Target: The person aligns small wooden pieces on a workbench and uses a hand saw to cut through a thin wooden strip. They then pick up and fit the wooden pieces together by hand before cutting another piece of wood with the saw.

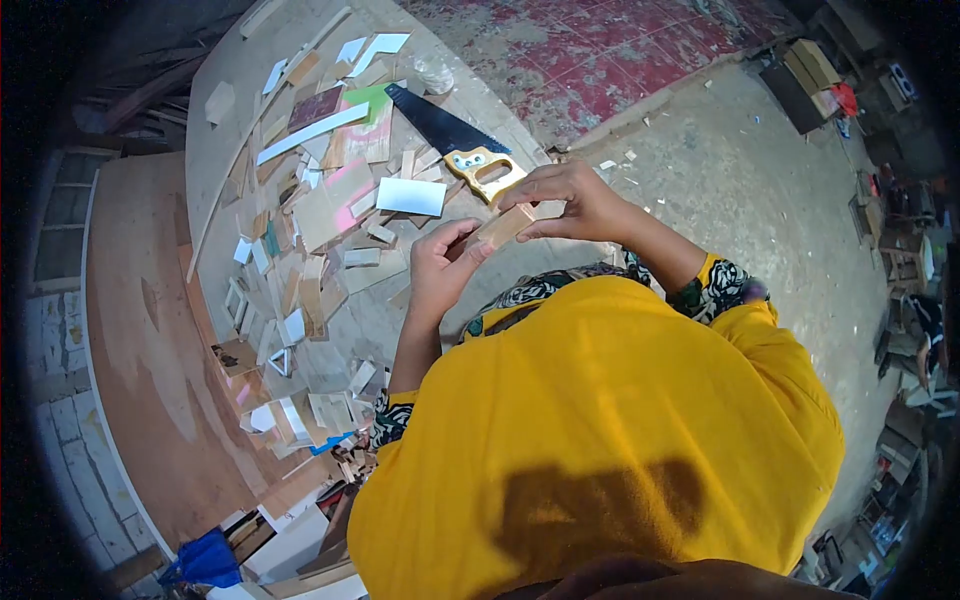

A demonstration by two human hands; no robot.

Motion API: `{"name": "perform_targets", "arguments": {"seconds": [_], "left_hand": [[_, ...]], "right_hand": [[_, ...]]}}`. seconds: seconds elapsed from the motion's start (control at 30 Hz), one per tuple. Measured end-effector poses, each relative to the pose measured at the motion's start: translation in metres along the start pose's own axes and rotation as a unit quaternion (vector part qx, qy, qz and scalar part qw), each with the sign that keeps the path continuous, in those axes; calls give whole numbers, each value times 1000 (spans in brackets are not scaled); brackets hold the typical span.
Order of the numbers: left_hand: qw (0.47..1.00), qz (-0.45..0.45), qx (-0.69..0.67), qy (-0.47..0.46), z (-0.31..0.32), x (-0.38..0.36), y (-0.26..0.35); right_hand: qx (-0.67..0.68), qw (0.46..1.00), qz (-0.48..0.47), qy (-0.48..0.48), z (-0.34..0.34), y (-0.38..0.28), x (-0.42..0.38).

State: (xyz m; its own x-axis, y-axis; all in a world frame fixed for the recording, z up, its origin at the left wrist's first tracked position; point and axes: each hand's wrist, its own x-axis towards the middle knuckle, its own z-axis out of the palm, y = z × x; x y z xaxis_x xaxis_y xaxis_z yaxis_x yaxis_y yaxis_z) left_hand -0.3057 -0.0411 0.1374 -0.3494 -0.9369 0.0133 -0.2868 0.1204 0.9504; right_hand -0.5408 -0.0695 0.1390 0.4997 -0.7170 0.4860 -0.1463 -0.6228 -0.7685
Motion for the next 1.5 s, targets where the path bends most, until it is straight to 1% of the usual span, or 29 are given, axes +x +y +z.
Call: {"name": "perform_targets", "arguments": {"seconds": [0.07, 0.13, 0.23, 0.37, 0.47, 0.53, 0.57, 0.63, 0.67, 0.73, 0.83, 0.87, 0.93, 1.07, 1.13, 1.27, 1.33, 1.37, 1.43, 1.47, 1.5], "left_hand": [[1000, 5, 3, -6, 0, -1, 1], [999, 4, -40, -12, 0, -3, 1], [999, 21, -46, -16, 0, -4, 7], [999, 18, -45, -24, 2, -4, 11], [999, 34, -31, -6, 3, -6, 10], [992, 80, 81, 45, 5, -7, 15], [992, 81, 82, 44, 5, -7, 19], [977, 135, 145, 85, 7, -8, 27], [977, 135, 145, 85, 8, -8, 29], [949, 204, 211, 115, 9, -8, 32], [938, 217, 242, 117, 7, -8, 30], [939, 216, 241, 119, 8, -8, 31], [921, 253, 270, 120, 7, -7, 35], [922, 252, 268, 123, 8, -6, 30], [933, 210, 264, 123, 10, -8, 30], [933, 207, 267, 126, 15, -5, 25], [956, 145, 223, 120, 18, -4, 24], [957, 143, 223, 119, 18, -3, 19], [973, 61, 199, 101, 21, 0, -1], [973, 59, 197, 100, 23, 2, -14], [979, 23, 185, 84, 25, 4, -29]], "right_hand": [[3, 1000, 10, 5, 1, -4, -2], [17, 999, 0, 29, 2, -7, -4], [22, 999, 10, 35, 0, -13, -7], [23, 999, 15, 42, 1, -16, -11], [36, 998, 29, 38, 2, -21, -11], [125, 986, 91, 69, 5, -29, -11], [124, 986, 91, 71, 5, -30, -11], [205, 964, 141, 92, 7, -29, -14], [204, 964, 141, 91, 7, -28, -15], [159, 973, 151, 79, 7, -22, -17], [140, 974, 150, 91, 9, -21, -18], [140, 975, 150, 89, 10, -21, -18], [182, 965, 150, 112, 13, -19, -19], [179, 963, 161, 124, 16, -15, -22], [199, 953, 198, 115, 18, -12, -24], [234, 938, 221, 129, 24, -3, -27], [250, 926, 250, 132, 25, 0, -27], [250, 926, 251, 131, 26, 3, -28], [275, 914, 277, 110, 31, 17, -33], [275, 913, 280, 110, 35, 27, -37], [276, 907, 302, 101, 42, 41, -42]]}}
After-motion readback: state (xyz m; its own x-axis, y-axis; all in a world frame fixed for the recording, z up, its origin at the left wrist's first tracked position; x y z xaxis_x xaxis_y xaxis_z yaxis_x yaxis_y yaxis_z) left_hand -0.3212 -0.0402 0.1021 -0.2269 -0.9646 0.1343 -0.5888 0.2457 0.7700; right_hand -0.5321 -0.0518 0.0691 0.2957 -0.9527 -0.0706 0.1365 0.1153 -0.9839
